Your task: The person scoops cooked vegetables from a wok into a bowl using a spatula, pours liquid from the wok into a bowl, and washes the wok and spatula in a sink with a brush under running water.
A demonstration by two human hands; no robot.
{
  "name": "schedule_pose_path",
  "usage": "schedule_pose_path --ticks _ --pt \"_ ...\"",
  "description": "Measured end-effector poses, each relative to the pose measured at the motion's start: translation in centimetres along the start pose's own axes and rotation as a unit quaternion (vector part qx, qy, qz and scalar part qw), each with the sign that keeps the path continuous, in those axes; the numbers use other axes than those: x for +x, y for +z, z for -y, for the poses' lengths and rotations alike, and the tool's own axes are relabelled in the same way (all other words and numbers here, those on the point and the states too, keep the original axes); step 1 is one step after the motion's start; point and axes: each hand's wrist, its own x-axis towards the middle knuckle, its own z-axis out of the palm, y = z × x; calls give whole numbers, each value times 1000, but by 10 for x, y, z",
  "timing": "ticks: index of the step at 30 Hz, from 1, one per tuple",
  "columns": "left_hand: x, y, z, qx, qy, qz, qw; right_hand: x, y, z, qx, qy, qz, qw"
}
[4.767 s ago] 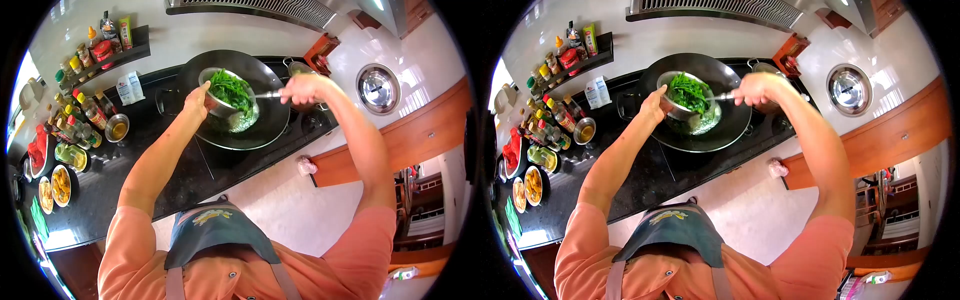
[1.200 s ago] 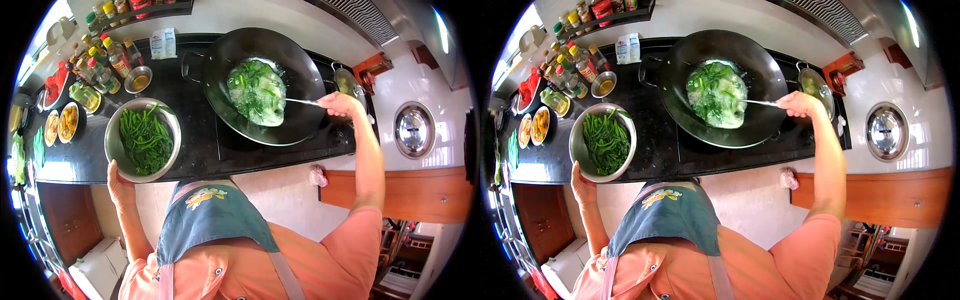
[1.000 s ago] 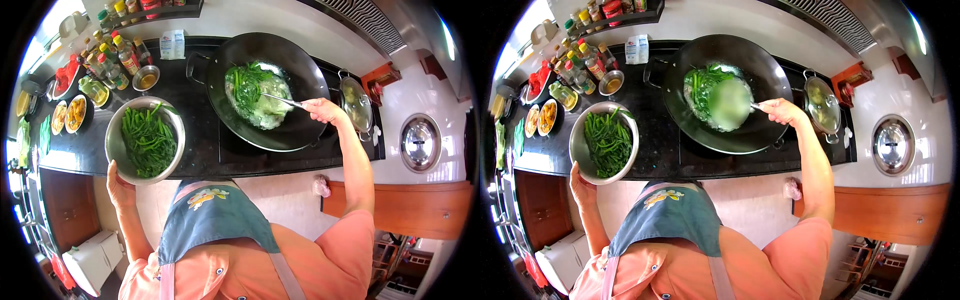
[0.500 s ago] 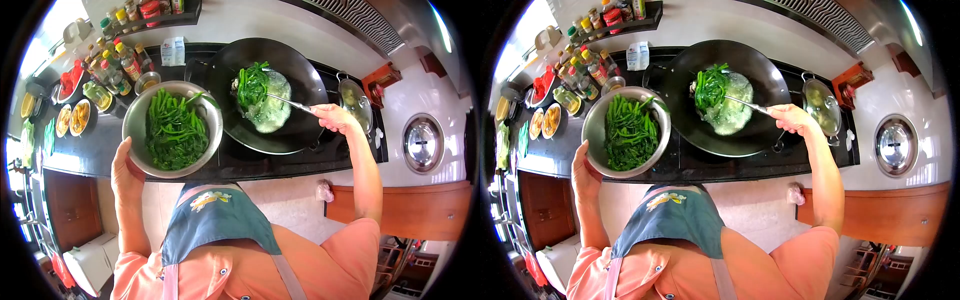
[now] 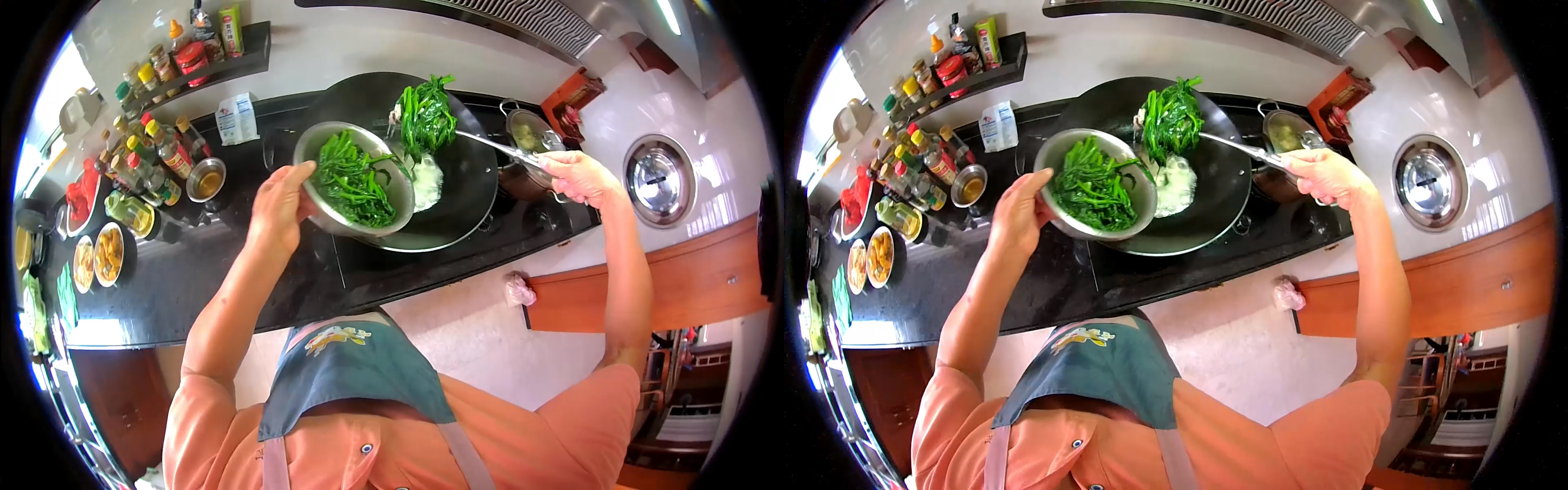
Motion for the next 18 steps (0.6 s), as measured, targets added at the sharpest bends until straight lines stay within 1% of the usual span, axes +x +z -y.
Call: schedule_pose_path --ticks 2,6,10,12,14,16,18 --pt "33 14 20 -8 -22 10 1000 -22 -1 15 -26 4 -29 999" --pt "81 42 50 -6 -78 56 995 -52 -2 30 -38 -11 -42 998" --pt "111 55 78 -54 -69 102 991 -57 8 31 -35 11 -23 999" --pt "115 61 82 -87 -64 111 988 -52 20 29 -57 23 -37 997" --pt "119 62 86 -96 -54 116 987 -43 37 28 -110 15 -35 993" --pt "119 60 83 -89 -41 131 987 -27 50 27 -215 -42 -36 975" --pt "124 56 87 -67 -33 148 986 -20 58 44 -300 -50 -32 952"
